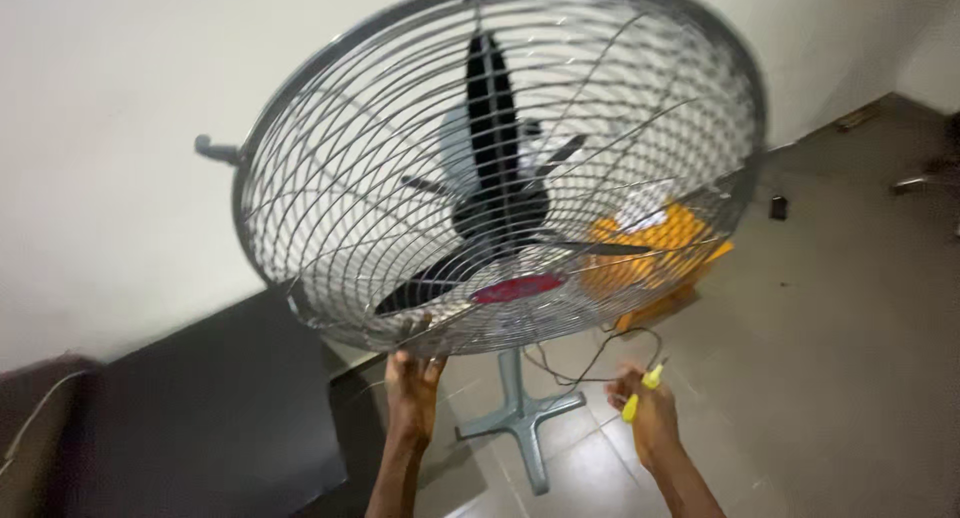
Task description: The person disassembles a standing electric fan using a yellow screwdriver. They remove the front wire cage, then unscrew and remove the fan blades from the motor hub, placing the cage on a nearby table.
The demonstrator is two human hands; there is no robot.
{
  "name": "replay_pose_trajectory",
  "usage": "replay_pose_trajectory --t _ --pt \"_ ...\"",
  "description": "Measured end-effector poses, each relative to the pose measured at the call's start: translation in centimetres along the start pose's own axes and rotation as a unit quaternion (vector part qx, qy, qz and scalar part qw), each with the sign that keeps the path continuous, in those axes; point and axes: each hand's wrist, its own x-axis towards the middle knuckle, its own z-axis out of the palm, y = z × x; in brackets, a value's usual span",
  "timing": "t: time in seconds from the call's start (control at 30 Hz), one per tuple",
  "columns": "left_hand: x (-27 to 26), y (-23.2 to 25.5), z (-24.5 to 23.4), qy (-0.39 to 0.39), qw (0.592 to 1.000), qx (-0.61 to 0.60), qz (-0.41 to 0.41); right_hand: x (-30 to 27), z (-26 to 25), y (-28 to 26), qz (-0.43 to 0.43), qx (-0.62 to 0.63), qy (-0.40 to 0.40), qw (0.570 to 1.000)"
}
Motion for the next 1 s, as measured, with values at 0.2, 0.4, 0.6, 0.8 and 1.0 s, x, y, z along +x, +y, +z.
replay_pose_trajectory --t 0.2,0.4,0.6,0.8,1.0 --pt "-0.2 -4.2 1.3 0.07 0.971 -0.216 -0.078 2.7 2.5 -12.8 -0.017 0.086 -0.037 0.995" --pt "2.4 -7.1 2.7 0.067 0.91 -0.32 -0.255 6.1 1.8 -13.6 -0.019 0.187 -0.211 0.959" --pt "4.3 -8.0 2.4 0.042 0.912 -0.314 -0.258 0.9 5.5 -18.1 -0.029 0.208 -0.193 0.958" --pt "5.4 -9.5 1.2 0.107 0.904 -0.304 -0.281 0.3 5.1 -17.5 -0.046 0.177 -0.133 0.974" --pt "7.9 -13.7 -1.0 0.075 0.912 -0.312 -0.255 1.3 4.4 -16.2 -0.081 0.206 -0.127 0.967"
